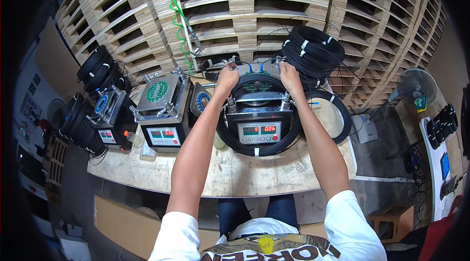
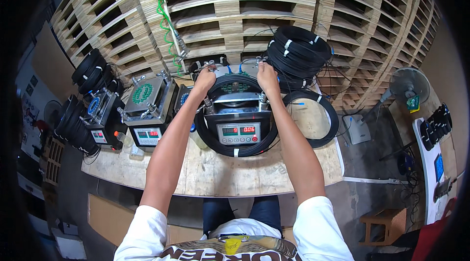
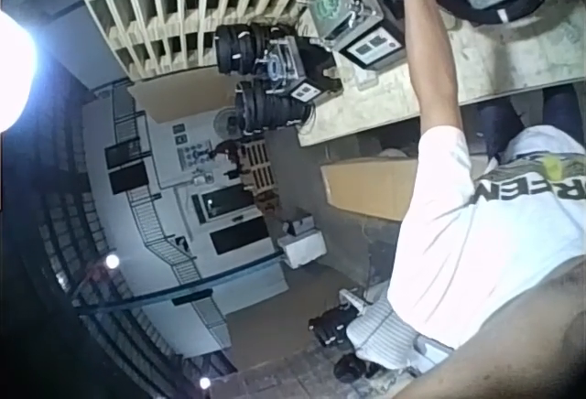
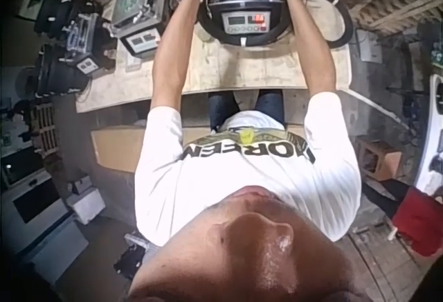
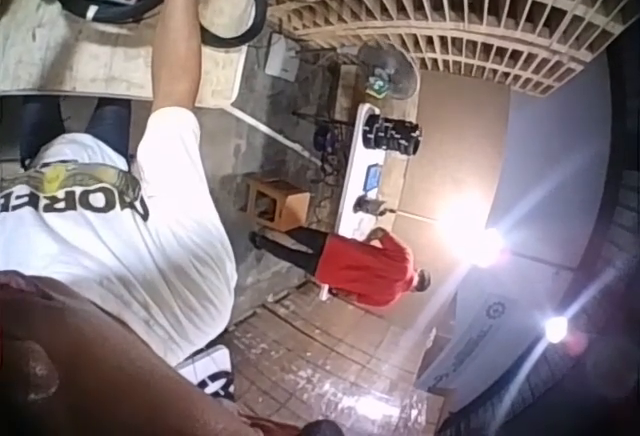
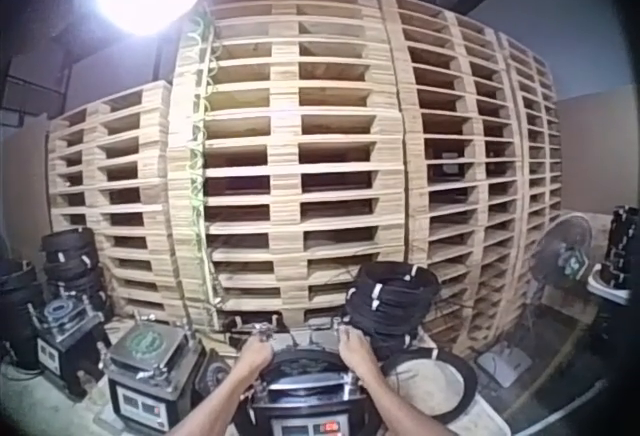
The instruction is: Using specialized machinery to polish or finish wire cable connectors.
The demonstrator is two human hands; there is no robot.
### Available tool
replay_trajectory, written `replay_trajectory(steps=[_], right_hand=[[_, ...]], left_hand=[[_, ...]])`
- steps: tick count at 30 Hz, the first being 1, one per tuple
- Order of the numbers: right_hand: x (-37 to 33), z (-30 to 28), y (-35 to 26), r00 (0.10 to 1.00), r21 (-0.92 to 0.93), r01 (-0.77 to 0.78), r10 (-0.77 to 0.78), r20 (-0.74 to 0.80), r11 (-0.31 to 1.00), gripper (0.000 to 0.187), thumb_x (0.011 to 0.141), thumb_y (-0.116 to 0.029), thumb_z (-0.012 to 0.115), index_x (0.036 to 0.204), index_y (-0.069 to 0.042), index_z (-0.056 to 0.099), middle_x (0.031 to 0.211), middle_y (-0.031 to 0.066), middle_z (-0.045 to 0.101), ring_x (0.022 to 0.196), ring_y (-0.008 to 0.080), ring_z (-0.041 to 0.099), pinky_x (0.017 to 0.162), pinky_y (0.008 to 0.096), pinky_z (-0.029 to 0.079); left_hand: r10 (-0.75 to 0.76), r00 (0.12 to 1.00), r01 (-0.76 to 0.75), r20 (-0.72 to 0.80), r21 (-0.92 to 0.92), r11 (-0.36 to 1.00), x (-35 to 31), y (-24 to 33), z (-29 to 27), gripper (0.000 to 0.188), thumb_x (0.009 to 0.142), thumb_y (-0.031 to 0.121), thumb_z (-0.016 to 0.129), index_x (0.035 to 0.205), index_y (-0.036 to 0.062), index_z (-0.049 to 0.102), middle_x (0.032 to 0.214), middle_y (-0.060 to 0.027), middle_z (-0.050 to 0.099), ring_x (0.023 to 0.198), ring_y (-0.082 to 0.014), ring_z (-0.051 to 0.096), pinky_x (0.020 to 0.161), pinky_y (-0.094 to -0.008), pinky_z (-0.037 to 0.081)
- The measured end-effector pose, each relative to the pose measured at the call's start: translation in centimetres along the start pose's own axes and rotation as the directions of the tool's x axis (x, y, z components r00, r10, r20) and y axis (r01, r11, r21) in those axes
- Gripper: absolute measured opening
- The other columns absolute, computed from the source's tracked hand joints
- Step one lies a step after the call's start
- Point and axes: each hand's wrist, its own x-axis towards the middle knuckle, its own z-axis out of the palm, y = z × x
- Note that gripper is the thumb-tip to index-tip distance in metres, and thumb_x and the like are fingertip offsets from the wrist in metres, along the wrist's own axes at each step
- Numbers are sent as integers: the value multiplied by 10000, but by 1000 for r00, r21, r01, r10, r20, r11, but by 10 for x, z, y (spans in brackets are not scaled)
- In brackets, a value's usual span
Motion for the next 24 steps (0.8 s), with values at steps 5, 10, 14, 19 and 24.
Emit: replay_trajectory(steps=[5,10,14,19,24], right_hand=[[12,5,22,983,152,184,-179,-46,971,408,1018,-309,401,1147,-21,660,1123,255,666,1116,428,607,960,441,472],[12,7,16,992,148,127,-126,-17,981,400,1010,-300,412,1170,-28,657,1140,245,666,1135,420,600,966,432,472],[4,4,9,999,36,28,-28,-16,999,420,1008,-342,406,1188,-51,648,1153,236,666,1145,422,593,976,448,469],[2,-2,5,998,-40,-52,50,-35,998,421,1010,-348,394,1187,-58,641,1168,233,661,1144,434,588,976,461,469],[4,2,9,999,77,51,-50,-16,996,378,1013,-284,420,1186,-26,637,1191,244,648,1153,442,580,971,450,469]], left_hand=[[4,1000,-4,11,54,999,-8,15,2,442,797,94,472,1219,27,586,1184,-279,639,1159,-423,589,984,-420,444],[57,998,-58,27,56,997,0,5,-1,453,792,89,478,1230,29,578,1181,-289,636,1160,-429,586,991,-414,438],[51,997,-52,60,19,998,0,4,-1,486,790,68,463,1266,41,557,1206,-278,627,1187,-412,577,1004,-407,430],[-5,998,6,70,-15,1000,-4,10,4,530,788,41,446,1309,79,537,1232,-268,615,1201,-400,571,1007,-400,429],[65,992,-56,108,-89,994,-2,4,0,586,772,2,423,1334,125,533,1166,-267,646,1154,-401,600,984,-379,442]])
